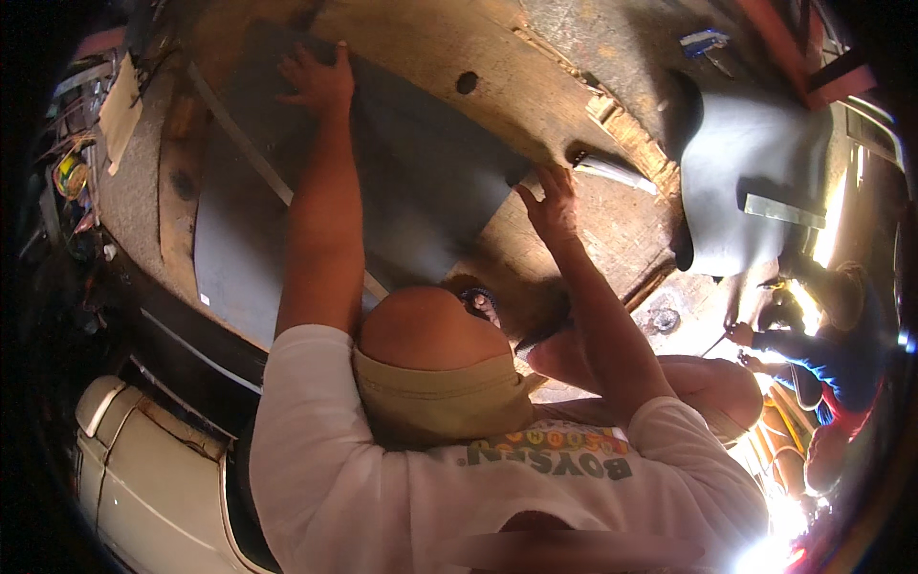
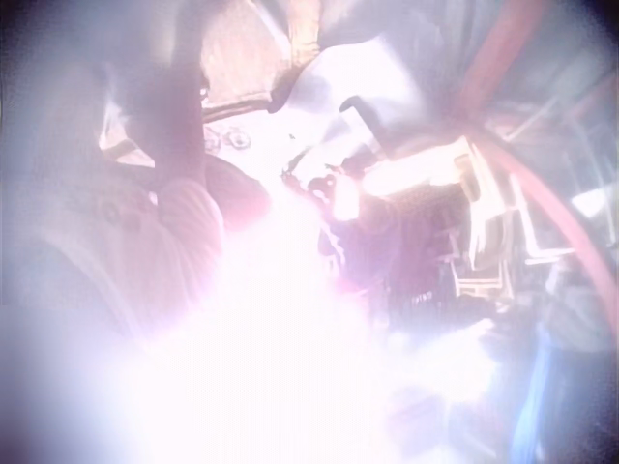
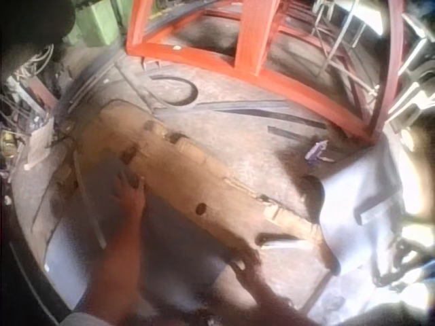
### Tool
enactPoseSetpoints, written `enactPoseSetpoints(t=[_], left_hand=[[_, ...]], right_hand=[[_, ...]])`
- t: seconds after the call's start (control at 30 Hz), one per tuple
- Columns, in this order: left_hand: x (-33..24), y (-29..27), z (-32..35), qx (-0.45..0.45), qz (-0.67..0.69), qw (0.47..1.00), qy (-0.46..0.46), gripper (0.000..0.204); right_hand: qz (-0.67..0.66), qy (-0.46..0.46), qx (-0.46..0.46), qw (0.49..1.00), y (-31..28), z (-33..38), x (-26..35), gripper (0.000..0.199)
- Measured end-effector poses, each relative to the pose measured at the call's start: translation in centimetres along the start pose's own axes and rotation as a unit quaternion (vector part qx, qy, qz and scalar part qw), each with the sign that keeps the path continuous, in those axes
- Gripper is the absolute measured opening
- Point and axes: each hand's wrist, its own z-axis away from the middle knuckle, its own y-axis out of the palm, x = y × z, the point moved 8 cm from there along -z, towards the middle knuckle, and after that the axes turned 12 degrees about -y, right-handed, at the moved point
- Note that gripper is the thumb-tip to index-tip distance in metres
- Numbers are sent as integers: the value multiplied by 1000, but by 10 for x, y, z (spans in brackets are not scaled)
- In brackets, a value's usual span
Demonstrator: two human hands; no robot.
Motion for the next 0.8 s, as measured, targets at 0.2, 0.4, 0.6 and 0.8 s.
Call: enactPoseSetpoints(t=[0.2,0.4,0.6,0.8], left_hand=[[-14,-24,12,14,8,1000,1,95],[-11,-37,2,19,7,1000,-4,97],[3,-34,-6,-29,-74,997,8,92],[-21,-22,26,40,17,999,-5,92]], right_hand=[[-4,-13,-2,1000,-4,-5,3,52],[-13,-24,-9,1000,0,-14,7,52],[-10,-26,-4,1000,5,-15,19,53],[43,2,5,999,-22,9,7,55]])
